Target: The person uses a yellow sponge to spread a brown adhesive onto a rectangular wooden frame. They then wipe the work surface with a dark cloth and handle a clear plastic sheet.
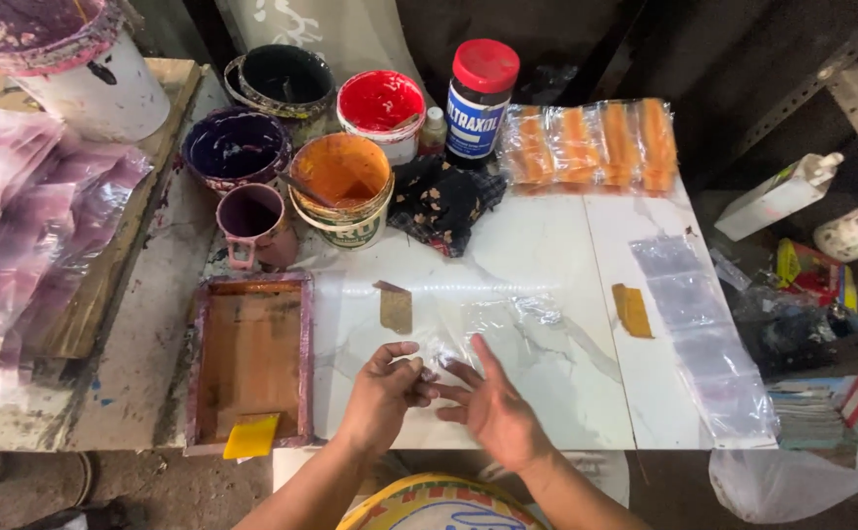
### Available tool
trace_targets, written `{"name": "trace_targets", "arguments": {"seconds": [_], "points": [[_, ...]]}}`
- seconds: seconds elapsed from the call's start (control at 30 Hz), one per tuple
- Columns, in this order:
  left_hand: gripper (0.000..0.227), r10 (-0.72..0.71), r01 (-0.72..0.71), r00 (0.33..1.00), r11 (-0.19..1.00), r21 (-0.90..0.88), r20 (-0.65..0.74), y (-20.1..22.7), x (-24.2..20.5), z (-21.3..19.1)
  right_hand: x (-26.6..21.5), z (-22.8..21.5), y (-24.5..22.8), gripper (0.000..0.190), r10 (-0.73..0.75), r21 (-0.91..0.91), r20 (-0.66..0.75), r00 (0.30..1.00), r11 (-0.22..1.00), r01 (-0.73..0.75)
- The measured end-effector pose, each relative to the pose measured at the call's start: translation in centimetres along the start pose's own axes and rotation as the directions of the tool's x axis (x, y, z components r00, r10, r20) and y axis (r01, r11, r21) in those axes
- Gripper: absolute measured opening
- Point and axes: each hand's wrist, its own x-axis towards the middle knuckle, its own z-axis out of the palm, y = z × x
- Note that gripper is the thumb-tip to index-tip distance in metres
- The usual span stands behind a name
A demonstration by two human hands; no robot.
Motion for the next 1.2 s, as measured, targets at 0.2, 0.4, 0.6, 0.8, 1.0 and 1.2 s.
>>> {"name": "trace_targets", "arguments": {"seconds": [0.2,0.4,0.6,0.8,1.0,1.2], "points": [[0.017,0.057,-0.065,0.993,0.996,0.069,0.104,-1.7,0.1,-0.7,0.6,0.4,2.5,0.095,-0.037,-0.226,0.090,0.995,0.972,0.057],[0.014,0.028,0.000,0.992,0.976,0.219,-0.124,-1.1,0.5,-1.6,0.7,-0.9,1.7,0.087,-0.098,-0.240,-0.033,0.995,0.967,0.087],[0.052,0.061,-0.004,0.988,0.928,0.371,-0.142,-0.8,0.5,-0.4,0.0,-1.4,0.8,0.086,-0.122,-0.247,-0.016,0.992,0.962,0.114],[0.058,0.027,0.039,0.985,0.926,0.377,-0.168,0.5,1.2,1.4,-0.5,-1.8,0.5,0.084,-0.110,-0.293,-0.054,0.992,0.952,0.089],[0.048,0.027,0.023,0.990,0.938,0.346,-0.139,-0.6,3.5,1.7,-0.1,-2.1,0.6,0.083,-0.095,-0.314,-0.097,0.991,0.948,0.061],[0.026,0.186,-0.115,0.978,0.858,0.500,-0.095,-1.0,3.1,1.6,-2.0,-3.3,2.2,0.043,-0.266,-0.616,-0.389,0.882,0.787,-0.034]]}}
